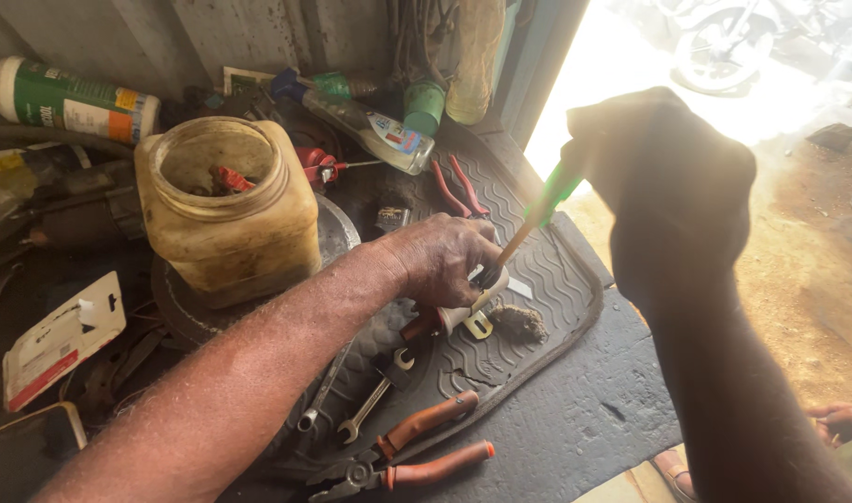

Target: The person disassembles a small electromechanical component by hand and with a screwdriver, removing screws and separating parts on a workbench.

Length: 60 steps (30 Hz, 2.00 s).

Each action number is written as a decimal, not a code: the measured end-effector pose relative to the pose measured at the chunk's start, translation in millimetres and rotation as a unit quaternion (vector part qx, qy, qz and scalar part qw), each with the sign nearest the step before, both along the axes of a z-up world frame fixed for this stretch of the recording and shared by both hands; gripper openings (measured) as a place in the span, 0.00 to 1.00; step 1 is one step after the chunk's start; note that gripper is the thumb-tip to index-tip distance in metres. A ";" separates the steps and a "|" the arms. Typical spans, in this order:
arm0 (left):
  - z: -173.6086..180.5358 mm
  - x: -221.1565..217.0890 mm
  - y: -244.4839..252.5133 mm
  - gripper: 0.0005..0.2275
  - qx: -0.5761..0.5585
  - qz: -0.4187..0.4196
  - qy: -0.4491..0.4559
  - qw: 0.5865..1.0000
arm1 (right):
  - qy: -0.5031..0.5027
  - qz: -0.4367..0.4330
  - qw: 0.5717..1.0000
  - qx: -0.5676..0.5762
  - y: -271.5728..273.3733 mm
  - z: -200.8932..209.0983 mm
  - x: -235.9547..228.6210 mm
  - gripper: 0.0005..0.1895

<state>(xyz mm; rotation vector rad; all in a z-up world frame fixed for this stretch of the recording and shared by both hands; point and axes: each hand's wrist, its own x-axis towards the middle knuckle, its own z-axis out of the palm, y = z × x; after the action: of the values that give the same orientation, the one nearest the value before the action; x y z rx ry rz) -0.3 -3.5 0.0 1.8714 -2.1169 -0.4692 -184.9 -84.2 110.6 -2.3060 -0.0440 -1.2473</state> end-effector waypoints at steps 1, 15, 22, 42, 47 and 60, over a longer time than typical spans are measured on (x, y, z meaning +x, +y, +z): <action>-0.2 0.2 1.3 0.13 0.011 0.005 0.002 1.000 | 0.008 0.001 0.999 0.044 1.6 -1.3 -0.7 0.12; 2.8 -1.8 4.3 0.13 0.003 -0.001 -0.003 1.000 | -0.010 -0.004 1.000 0.014 4.8 -1.8 -3.5 0.14; 4.6 -2.8 2.9 0.14 -0.008 -0.010 0.001 1.000 | -0.020 -0.011 0.998 -0.066 -1.4 -1.5 -2.8 0.12; 0.8 -4.7 2.5 0.14 -0.006 -0.004 -0.012 1.000 | -0.045 0.034 0.998 -0.024 -6.0 -16.0 -4.3 0.16; 1.4 -6.3 3.1 0.13 0.000 0.004 -0.001 1.000 | -0.066 0.031 0.997 -0.031 -3.0 -18.5 -2.4 0.13; 12.8 -16.2 13.9 0.05 -0.149 -0.012 -0.005 0.989 | -0.058 -0.254 0.957 -0.132 -6.5 -9.9 -54.0 0.09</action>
<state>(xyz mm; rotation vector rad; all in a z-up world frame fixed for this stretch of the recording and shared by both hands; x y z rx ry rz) -16.6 10.4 12.8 1.6849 -2.0828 -0.1378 -238.9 -90.7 100.6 -2.5626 0.3878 -1.7172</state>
